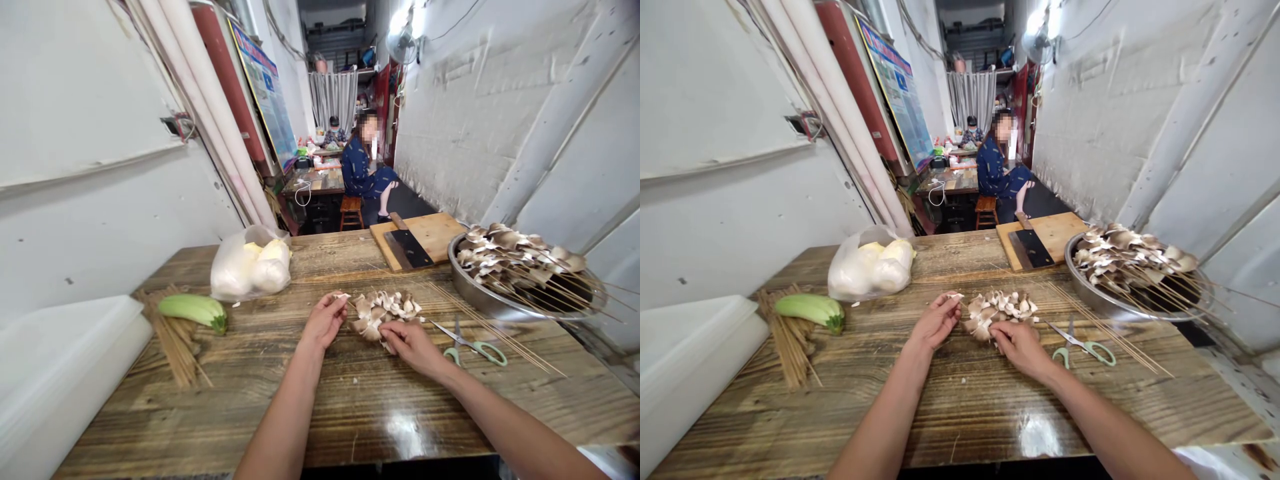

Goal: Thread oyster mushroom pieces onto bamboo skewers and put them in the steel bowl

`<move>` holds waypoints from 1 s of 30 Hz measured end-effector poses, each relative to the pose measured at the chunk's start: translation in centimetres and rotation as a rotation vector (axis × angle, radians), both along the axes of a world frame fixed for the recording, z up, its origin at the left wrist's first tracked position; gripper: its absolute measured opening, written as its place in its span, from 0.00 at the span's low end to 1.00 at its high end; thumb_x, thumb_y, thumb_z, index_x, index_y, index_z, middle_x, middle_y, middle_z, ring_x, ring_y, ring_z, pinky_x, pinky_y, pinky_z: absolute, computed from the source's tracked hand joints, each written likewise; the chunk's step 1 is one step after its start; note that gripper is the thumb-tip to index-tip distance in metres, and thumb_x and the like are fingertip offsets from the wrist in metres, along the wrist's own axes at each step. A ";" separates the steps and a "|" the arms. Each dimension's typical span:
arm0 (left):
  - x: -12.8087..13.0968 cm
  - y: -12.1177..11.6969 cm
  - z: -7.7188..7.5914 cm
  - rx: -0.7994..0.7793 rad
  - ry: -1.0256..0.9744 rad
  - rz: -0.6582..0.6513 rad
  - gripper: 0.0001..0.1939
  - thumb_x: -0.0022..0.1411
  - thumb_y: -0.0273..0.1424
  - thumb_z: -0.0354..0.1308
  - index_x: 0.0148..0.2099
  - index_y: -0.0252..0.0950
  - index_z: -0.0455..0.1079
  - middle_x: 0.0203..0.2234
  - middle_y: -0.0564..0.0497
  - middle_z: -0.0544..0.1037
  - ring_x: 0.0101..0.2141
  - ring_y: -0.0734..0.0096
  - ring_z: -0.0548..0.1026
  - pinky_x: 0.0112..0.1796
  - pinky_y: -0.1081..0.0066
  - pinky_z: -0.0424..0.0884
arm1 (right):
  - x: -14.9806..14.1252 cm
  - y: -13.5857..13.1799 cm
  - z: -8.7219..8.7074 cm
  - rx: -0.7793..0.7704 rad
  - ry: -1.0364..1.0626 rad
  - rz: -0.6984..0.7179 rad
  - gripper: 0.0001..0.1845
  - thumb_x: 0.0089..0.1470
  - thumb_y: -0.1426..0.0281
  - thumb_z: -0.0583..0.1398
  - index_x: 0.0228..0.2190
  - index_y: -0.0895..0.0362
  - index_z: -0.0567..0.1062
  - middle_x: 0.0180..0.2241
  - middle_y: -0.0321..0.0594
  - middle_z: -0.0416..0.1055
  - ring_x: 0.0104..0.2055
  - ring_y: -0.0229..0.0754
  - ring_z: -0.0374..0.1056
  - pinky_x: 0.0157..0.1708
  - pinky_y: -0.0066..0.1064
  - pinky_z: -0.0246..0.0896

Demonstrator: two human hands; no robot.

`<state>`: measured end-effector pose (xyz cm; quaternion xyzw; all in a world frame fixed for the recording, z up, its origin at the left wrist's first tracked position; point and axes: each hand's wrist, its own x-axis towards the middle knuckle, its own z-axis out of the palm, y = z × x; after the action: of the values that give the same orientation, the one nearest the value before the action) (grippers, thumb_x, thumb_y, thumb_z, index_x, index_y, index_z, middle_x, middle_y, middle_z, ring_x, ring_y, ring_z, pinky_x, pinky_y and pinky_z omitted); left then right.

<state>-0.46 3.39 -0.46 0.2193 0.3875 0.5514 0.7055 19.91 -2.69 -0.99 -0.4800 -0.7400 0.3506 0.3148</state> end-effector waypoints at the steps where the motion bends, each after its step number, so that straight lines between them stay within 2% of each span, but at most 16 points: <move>1: -0.1 0.0 0.1 0.004 -0.001 -0.018 0.12 0.43 0.24 0.66 0.32 0.32 0.68 0.21 0.55 0.71 0.23 0.82 0.70 0.24 0.82 0.66 | 0.0 0.0 0.1 0.001 0.002 0.005 0.16 0.58 0.62 0.49 0.27 0.56 0.71 0.17 0.32 0.63 0.21 0.35 0.59 0.23 0.24 0.50; 5: -0.3 -0.2 0.4 0.016 0.005 -0.099 0.09 0.46 0.25 0.65 0.33 0.30 0.71 0.26 0.50 0.75 0.25 0.81 0.71 0.28 0.81 0.69 | -0.1 -0.2 0.3 0.004 0.026 0.016 0.17 0.58 0.62 0.49 0.25 0.56 0.70 0.17 0.32 0.62 0.21 0.35 0.58 0.22 0.24 0.50; 9: -0.5 -0.2 0.7 0.037 -0.002 -0.145 0.08 0.49 0.26 0.63 0.34 0.29 0.72 0.29 0.47 0.77 0.29 0.78 0.73 0.33 0.78 0.71 | 0.0 0.0 0.1 -0.005 0.033 -0.010 0.16 0.58 0.63 0.49 0.28 0.56 0.71 0.16 0.31 0.61 0.20 0.34 0.58 0.23 0.23 0.50; 17: -0.6 -0.2 0.4 -0.030 0.005 -0.079 0.08 0.46 0.21 0.64 0.32 0.30 0.71 0.27 0.49 0.77 0.28 0.77 0.74 0.32 0.77 0.71 | 0.1 0.2 -0.4 0.001 0.024 -0.027 0.15 0.58 0.63 0.50 0.29 0.56 0.72 0.17 0.32 0.63 0.20 0.34 0.58 0.22 0.23 0.50; 30: -0.4 -0.2 0.6 -0.022 0.021 -0.065 0.10 0.42 0.24 0.67 0.28 0.30 0.69 0.24 0.50 0.76 0.27 0.78 0.73 0.32 0.77 0.70 | 0.1 0.1 -0.4 -0.027 0.028 -0.032 0.16 0.58 0.63 0.49 0.27 0.56 0.72 0.16 0.31 0.63 0.20 0.34 0.58 0.23 0.24 0.51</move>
<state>-0.86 3.21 0.09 0.2299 0.3936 0.5217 0.7211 19.99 -2.55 -1.42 -0.4911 -0.7230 0.3621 0.3241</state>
